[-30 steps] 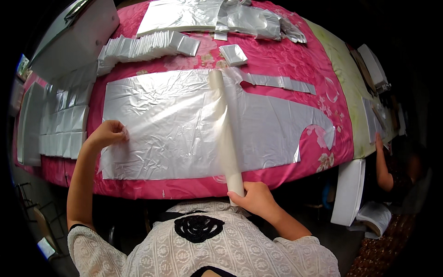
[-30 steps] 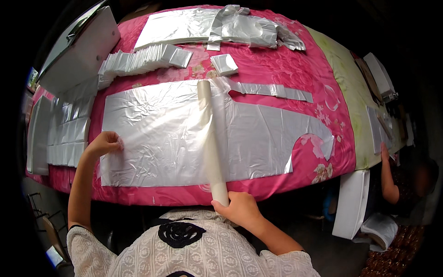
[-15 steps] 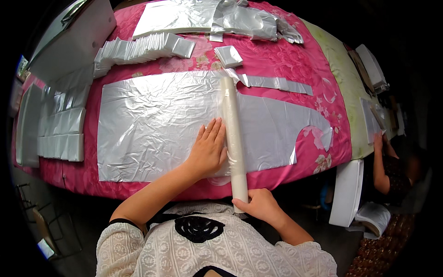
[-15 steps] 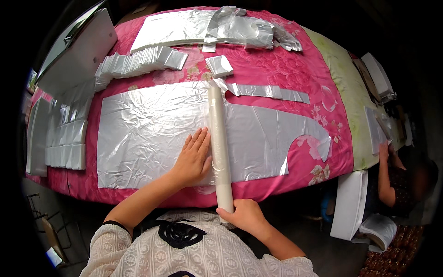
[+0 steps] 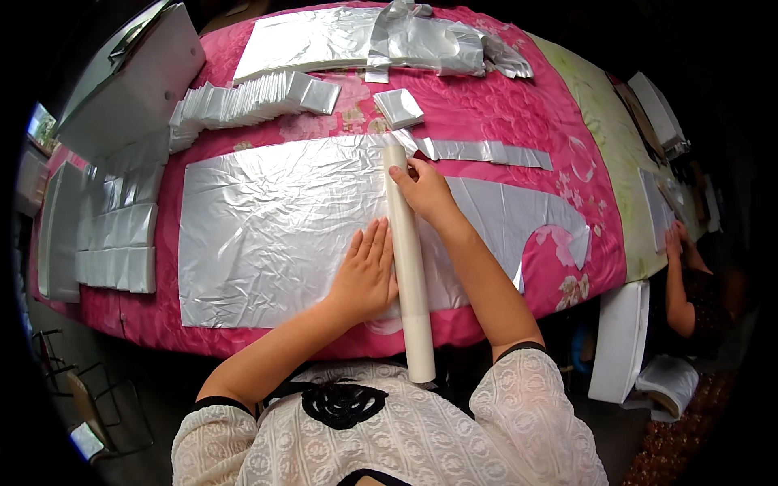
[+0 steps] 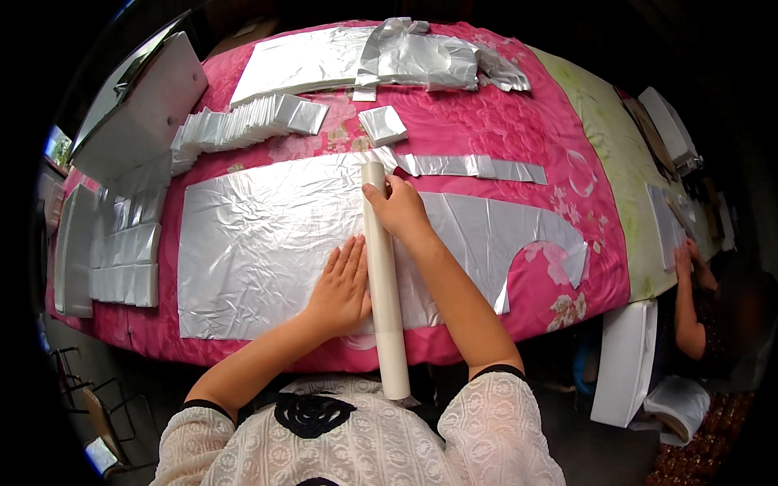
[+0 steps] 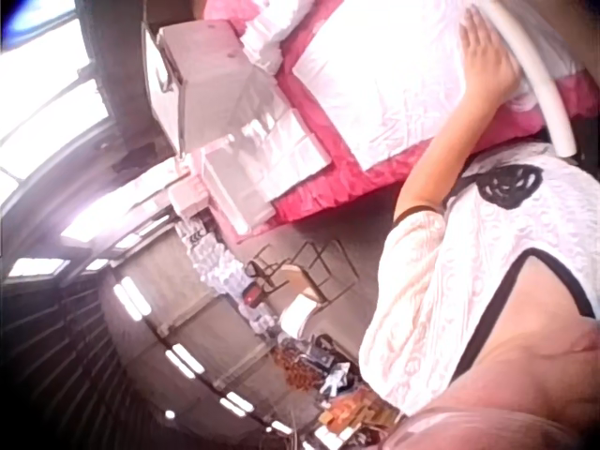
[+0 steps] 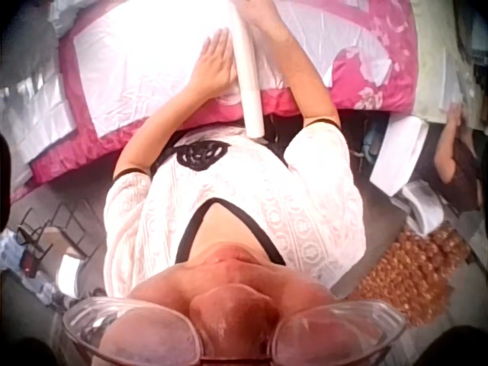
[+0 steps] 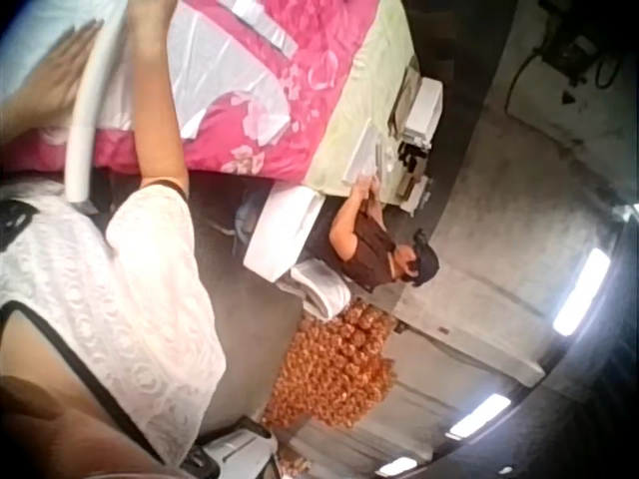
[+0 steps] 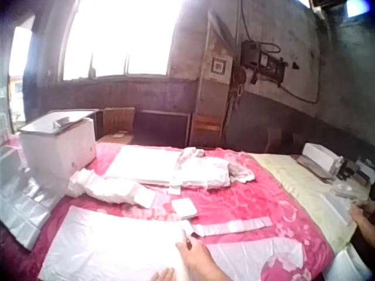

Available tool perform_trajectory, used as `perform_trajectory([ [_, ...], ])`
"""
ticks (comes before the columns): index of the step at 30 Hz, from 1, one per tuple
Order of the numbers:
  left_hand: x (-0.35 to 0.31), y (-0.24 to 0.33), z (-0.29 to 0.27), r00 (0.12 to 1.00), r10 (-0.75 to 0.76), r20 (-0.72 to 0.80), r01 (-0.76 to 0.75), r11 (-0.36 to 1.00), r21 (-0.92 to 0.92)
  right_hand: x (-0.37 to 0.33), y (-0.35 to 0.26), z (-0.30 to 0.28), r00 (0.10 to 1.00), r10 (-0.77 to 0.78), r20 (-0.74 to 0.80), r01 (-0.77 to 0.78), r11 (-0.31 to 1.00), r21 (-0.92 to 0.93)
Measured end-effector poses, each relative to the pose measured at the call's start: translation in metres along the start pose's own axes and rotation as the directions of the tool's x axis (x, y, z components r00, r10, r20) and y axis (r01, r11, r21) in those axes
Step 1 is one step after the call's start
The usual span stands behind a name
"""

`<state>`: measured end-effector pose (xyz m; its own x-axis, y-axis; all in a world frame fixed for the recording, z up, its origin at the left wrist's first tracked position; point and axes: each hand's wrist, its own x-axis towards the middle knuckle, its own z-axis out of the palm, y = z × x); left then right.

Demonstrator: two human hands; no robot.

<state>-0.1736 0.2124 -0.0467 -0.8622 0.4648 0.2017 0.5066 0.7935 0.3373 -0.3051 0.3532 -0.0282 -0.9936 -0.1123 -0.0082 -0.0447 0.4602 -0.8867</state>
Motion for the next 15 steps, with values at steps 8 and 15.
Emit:
perform_trajectory([
  [8, 0.0, 0.001, -0.001, 1.0, -0.006, 0.012, 0.006, 1.0, -0.008, 0.097, 0.028, -0.064, 0.919, 0.337, -0.203, 0.179, 0.102, 0.979],
  [15, 0.0, 0.002, -0.001, 1.0, -0.006, 0.006, 0.006, 1.0, -0.011, 0.09, 0.018, -0.213, 0.771, 0.376, -0.514, 0.443, 0.264, 0.857],
])
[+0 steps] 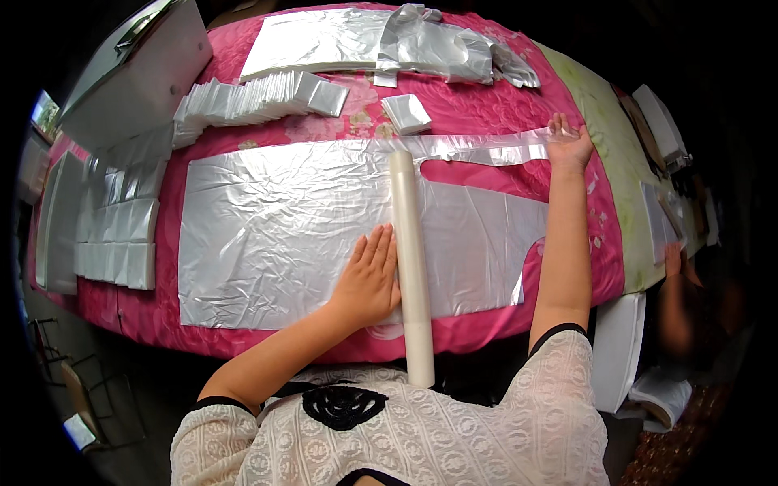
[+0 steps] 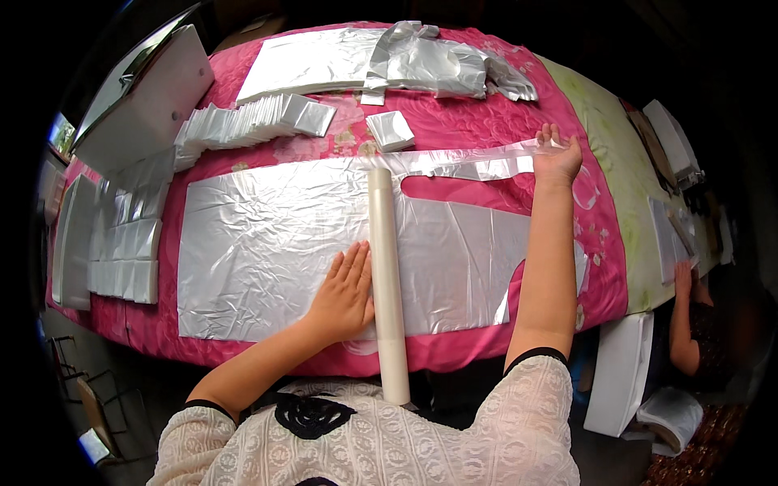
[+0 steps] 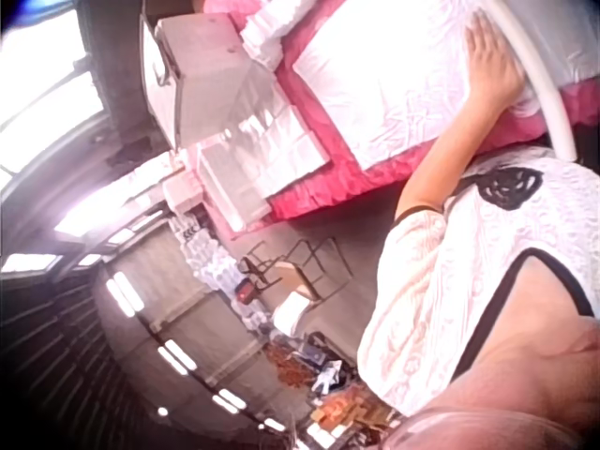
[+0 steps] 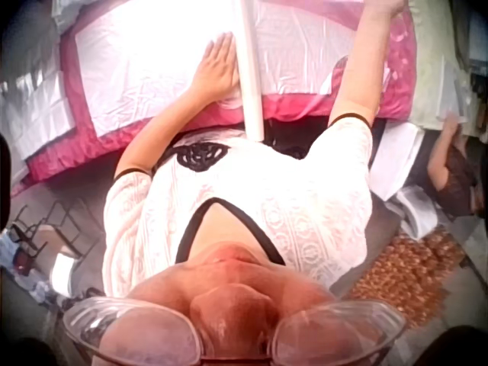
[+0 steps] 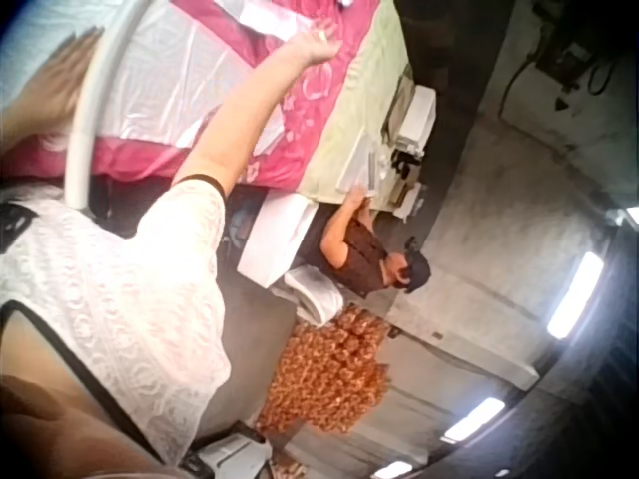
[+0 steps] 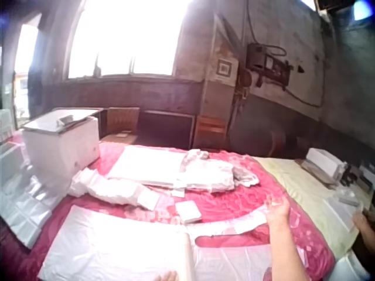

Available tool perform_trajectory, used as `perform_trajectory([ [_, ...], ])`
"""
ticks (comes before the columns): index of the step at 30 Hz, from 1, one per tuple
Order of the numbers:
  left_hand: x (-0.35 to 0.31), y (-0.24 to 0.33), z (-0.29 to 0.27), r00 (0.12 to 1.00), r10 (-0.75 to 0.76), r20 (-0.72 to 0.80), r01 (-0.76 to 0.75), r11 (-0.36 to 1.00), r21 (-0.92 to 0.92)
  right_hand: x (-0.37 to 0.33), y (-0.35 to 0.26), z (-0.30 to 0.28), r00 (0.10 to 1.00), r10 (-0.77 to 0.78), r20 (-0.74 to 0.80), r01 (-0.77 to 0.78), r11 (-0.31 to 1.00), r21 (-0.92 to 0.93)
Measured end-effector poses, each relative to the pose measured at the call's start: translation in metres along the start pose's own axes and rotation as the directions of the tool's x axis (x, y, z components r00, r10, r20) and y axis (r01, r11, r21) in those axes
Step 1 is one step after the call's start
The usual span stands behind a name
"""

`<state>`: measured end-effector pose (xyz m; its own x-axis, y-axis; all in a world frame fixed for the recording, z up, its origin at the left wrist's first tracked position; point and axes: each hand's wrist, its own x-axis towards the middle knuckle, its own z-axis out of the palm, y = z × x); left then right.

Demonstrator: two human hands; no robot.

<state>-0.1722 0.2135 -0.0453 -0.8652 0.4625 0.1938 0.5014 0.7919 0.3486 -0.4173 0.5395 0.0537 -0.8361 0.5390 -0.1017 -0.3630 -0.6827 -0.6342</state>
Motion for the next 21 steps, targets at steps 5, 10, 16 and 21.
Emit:
perform_trajectory([
  [5, 0.0, 0.001, -0.002, 1.0, 0.002, -0.013, -0.002, 1.0, 0.002, -0.11, 0.035, 0.07, 0.81, 0.031, 0.586, 0.146, 0.957, -0.252],
  [10, 0.001, 0.001, -0.015, 0.991, 0.009, 0.136, -0.011, 1.0, 0.011, -0.273, 0.165, 0.084, 0.265, 0.401, 0.877, 0.701, 0.544, -0.461],
  [16, 0.002, -0.009, 0.029, 0.983, 0.104, -0.15, -0.091, 0.992, 0.089, -0.397, 0.262, 0.071, -0.051, 0.762, 0.645, 0.824, 0.397, -0.403],
  [21, -0.001, -0.01, 0.028, 0.981, 0.057, -0.184, -0.047, 0.997, 0.055, -0.396, 0.192, 0.082, -0.247, 0.449, 0.859, 0.757, 0.643, -0.119],
])
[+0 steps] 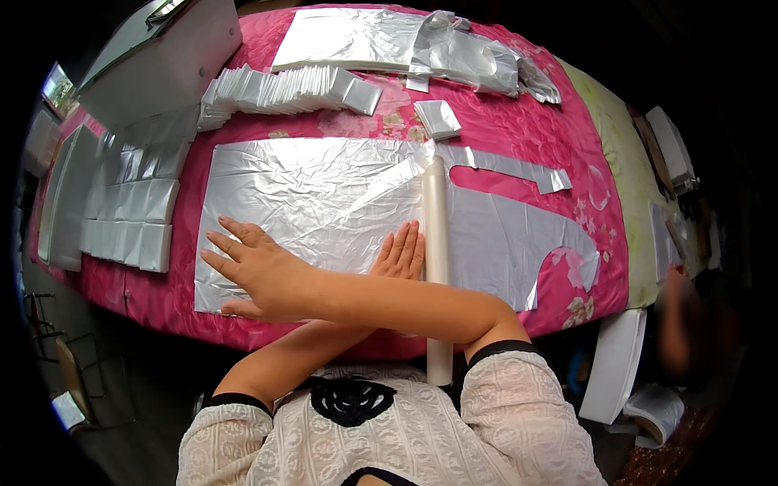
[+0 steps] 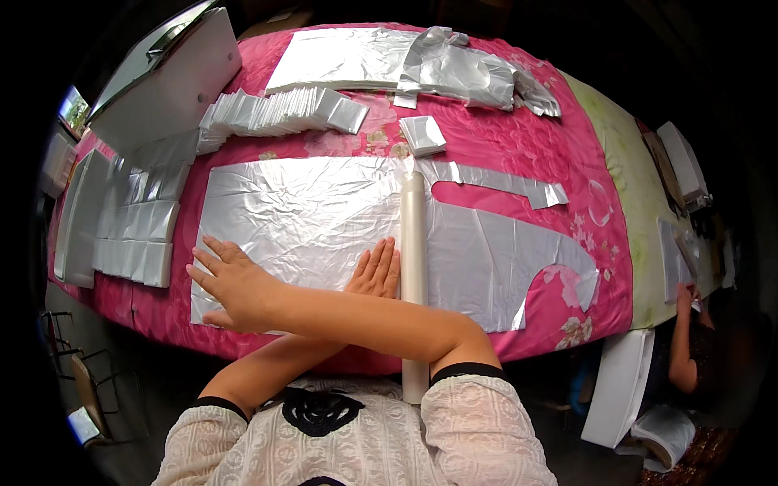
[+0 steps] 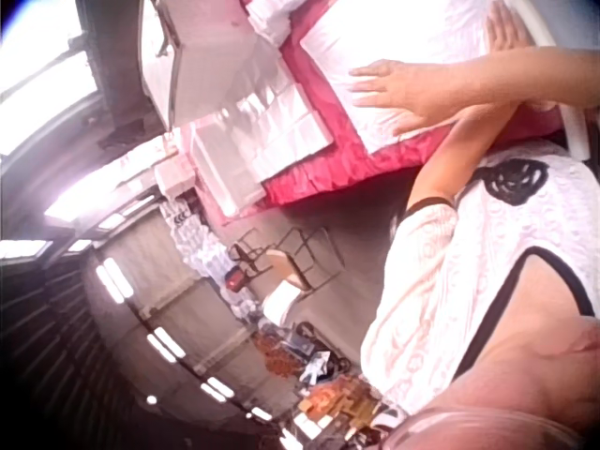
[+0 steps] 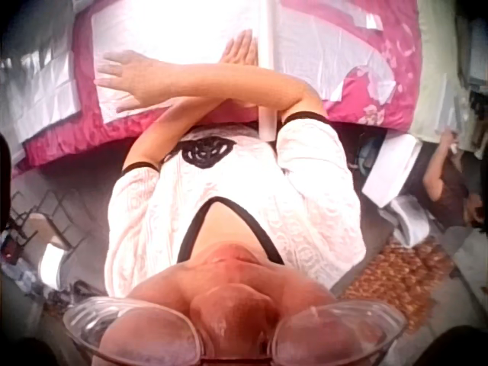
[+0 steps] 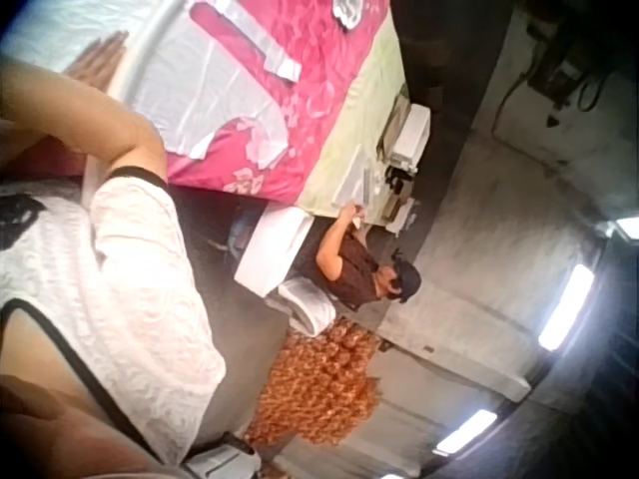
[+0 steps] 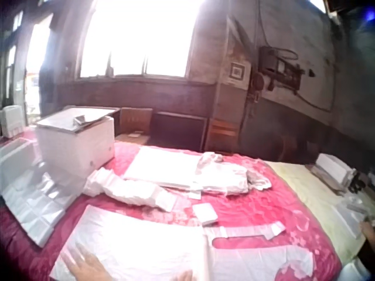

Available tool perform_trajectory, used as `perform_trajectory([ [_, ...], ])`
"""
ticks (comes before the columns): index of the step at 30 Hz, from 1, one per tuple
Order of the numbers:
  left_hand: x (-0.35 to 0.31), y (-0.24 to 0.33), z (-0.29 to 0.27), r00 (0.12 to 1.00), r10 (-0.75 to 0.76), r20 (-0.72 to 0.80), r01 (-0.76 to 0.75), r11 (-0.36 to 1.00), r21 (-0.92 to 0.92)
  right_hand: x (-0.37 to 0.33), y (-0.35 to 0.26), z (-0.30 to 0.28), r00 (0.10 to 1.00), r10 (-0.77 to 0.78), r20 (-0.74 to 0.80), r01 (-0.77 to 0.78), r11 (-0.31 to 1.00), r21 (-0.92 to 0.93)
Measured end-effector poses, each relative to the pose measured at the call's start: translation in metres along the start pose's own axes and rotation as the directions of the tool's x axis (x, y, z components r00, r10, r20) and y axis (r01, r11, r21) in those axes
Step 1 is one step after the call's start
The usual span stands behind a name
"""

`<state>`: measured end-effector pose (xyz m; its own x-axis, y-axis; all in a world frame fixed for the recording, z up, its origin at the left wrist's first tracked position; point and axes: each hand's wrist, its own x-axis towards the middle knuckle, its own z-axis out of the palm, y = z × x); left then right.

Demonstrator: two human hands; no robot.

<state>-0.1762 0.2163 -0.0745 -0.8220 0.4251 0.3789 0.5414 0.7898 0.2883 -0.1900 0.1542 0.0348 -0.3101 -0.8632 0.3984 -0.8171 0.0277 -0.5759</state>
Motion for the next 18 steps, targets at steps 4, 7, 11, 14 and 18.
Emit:
perform_trajectory([
  [4, 0.002, 0.004, -0.022, 0.995, -0.08, 0.062, 0.094, 0.963, -0.252, -0.102, 0.015, -0.074, 0.981, -0.018, -0.192, -0.027, 0.972, -0.231],
  [7, 0.003, 0.01, -0.025, 0.991, -0.075, 0.114, 0.099, 0.971, -0.219, -0.197, 0.033, -0.117, 0.955, 0.225, -0.191, -0.279, 0.901, -0.332],
  [11, 0.002, -0.003, -0.046, 0.994, -0.107, -0.002, 0.094, 0.879, -0.467, -0.244, 0.04, -0.12, 0.941, 0.337, -0.026, -0.317, 0.856, -0.408],
  [14, -0.015, -0.022, -0.075, 0.975, -0.212, -0.07, 0.134, 0.807, -0.575, -0.221, 0.041, -0.105, 0.947, 0.316, 0.055, -0.266, 0.871, -0.413],
  [18, -0.061, -0.056, -0.128, 0.938, -0.341, -0.069, 0.239, 0.777, -0.582, -0.14, 0.031, -0.058, 0.979, 0.091, 0.183, -0.039, 0.962, -0.269],
])
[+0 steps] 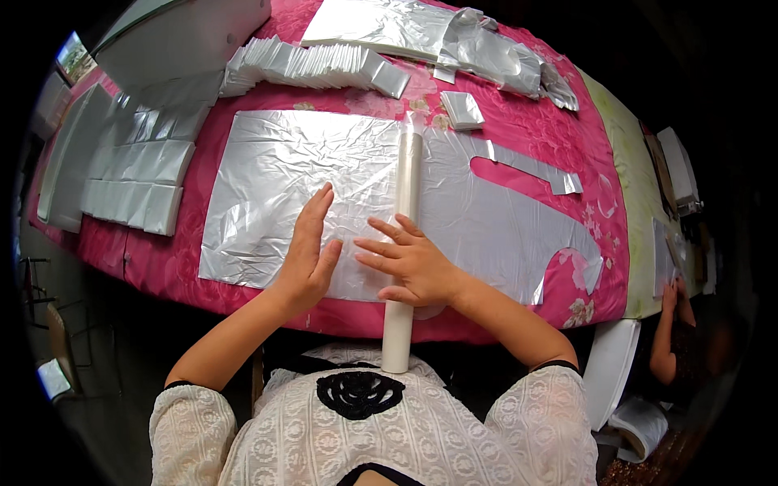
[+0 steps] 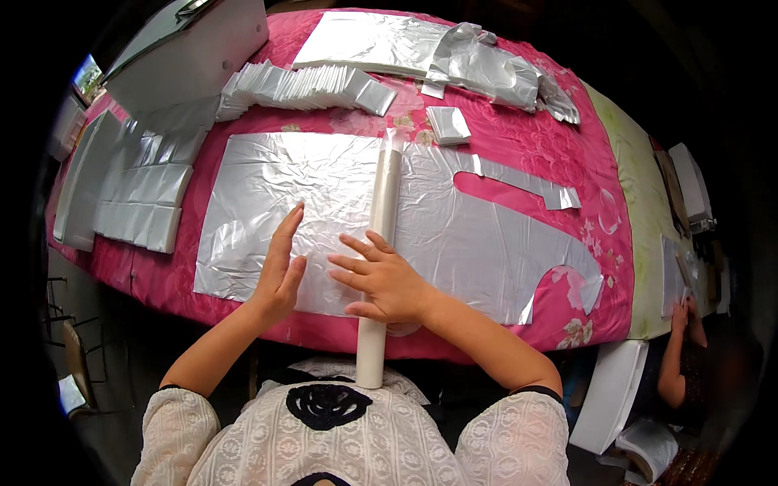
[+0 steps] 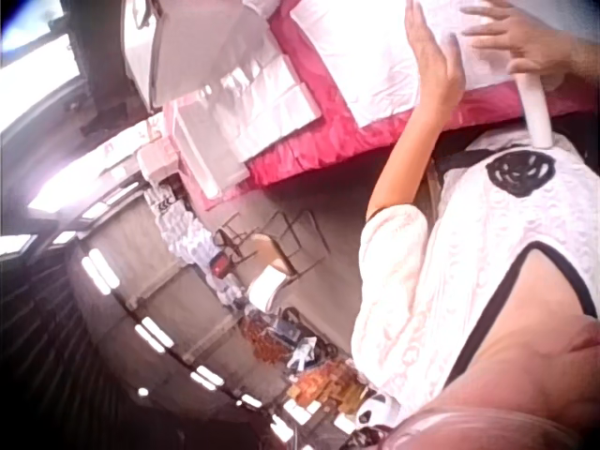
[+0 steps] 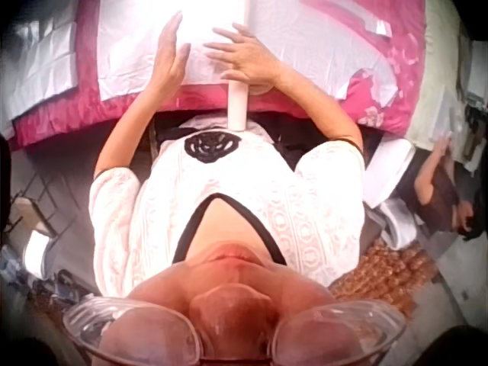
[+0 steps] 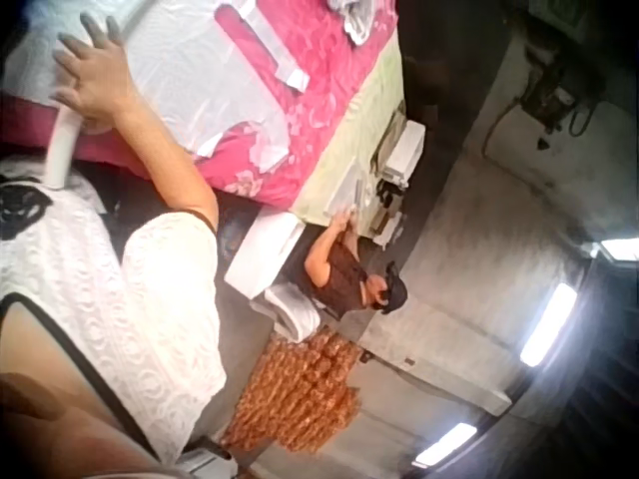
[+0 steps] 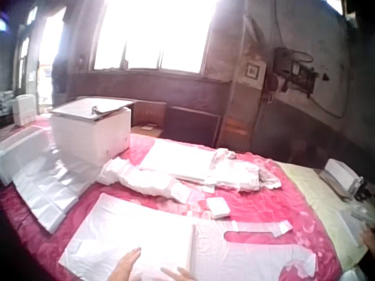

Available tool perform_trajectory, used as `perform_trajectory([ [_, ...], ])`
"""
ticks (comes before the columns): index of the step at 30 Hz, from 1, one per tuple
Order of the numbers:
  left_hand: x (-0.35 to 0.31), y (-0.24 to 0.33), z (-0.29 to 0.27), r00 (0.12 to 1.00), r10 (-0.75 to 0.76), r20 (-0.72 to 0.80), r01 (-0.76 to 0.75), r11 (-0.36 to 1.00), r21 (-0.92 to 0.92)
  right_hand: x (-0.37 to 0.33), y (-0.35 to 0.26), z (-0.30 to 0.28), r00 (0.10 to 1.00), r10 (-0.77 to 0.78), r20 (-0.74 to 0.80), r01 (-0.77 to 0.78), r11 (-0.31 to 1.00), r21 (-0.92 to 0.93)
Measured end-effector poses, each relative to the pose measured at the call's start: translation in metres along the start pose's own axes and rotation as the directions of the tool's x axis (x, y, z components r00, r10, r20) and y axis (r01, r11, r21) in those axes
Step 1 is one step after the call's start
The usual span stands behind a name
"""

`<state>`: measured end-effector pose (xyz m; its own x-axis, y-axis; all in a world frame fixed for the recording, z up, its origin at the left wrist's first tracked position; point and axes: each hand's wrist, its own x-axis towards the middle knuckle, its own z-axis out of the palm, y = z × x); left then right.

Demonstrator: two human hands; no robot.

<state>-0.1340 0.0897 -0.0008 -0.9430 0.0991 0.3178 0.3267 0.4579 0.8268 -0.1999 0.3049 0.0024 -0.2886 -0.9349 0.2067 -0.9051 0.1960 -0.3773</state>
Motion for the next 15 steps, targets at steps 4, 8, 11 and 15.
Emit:
perform_trajectory([
  [4, -0.062, -0.012, -0.057, 0.955, -0.26, -0.141, 0.237, 0.958, -0.165, 0.09, -0.051, 0.027, 0.947, -0.32, 0.027, 0.267, 0.831, 0.488],
  [8, -0.118, -0.002, -0.085, 0.876, -0.405, -0.263, 0.353, 0.909, -0.223, 0.136, -0.044, 0.034, 0.962, -0.258, -0.089, 0.271, 0.872, 0.408],
  [11, -0.145, 0.005, -0.094, 0.855, -0.441, -0.273, 0.43, 0.897, -0.103, 0.163, -0.012, 0.052, 0.967, -0.225, -0.123, 0.244, 0.956, 0.166],
  [15, -0.14, 0.014, -0.085, 0.861, -0.417, -0.292, 0.5, 0.802, 0.327, 0.212, -0.03, 0.08, 0.98, -0.184, -0.081, 0.193, 0.973, 0.13],
])
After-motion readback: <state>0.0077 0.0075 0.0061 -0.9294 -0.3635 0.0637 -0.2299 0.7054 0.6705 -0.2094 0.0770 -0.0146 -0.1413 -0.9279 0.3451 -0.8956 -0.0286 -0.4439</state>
